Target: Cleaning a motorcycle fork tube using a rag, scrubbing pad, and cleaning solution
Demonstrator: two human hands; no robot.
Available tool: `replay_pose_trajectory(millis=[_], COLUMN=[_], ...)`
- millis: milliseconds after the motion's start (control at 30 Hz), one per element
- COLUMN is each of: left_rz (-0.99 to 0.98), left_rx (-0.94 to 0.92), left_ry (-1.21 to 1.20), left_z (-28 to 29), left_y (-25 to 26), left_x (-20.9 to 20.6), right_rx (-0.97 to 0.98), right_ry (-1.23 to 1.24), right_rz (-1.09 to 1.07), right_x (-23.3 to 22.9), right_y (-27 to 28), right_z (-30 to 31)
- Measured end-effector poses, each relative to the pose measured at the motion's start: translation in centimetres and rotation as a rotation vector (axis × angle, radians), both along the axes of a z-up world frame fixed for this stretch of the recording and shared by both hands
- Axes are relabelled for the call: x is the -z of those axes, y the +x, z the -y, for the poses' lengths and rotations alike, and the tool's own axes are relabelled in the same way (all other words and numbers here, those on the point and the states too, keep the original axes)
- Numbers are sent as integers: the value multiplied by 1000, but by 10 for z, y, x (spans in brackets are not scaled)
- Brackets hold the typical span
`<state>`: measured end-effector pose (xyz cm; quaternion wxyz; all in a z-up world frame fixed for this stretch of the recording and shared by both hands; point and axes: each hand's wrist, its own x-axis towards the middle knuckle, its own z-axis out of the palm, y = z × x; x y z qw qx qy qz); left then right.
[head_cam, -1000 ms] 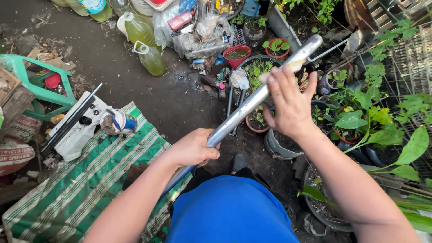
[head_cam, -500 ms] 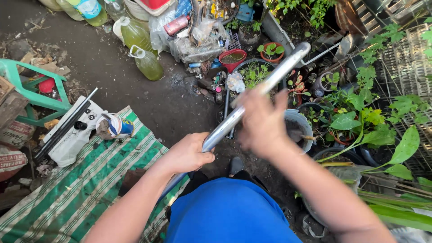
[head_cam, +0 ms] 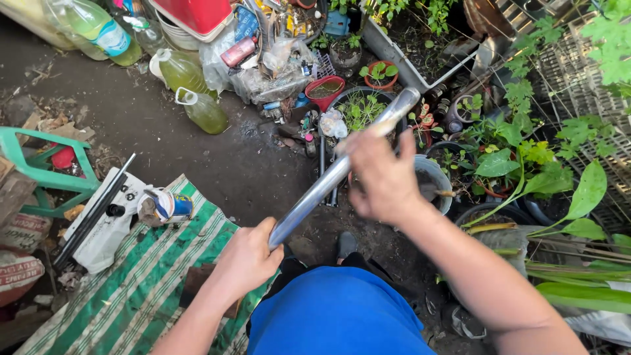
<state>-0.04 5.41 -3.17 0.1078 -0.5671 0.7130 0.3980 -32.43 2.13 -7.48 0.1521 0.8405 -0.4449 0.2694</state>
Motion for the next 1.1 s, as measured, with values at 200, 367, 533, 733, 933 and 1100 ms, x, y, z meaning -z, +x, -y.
replay_pose_trajectory(millis=[200, 367, 533, 733, 933, 1100], left_rz=[25, 122, 154, 106, 143, 97], left_rx=[38, 30, 10, -36, -74, -113], left_ry=[-123, -220, -312, -399, -327, -361], left_z=[-12, -26, -33, -53, -57, -67], left_y=[7, 22, 22, 29, 27, 20], left_x=[27, 54, 70, 80, 91, 93], right_rx=[268, 302, 172, 276, 46, 194], right_ry=[25, 75, 109, 125, 243, 94], right_rz=[86, -105, -20, -79, -143, -32], right_x=[-6, -21, 1, -28, 49, 11], right_y=[-18, -37, -8, -28, -12, -23], right_z=[6, 13, -13, 4, -10, 0])
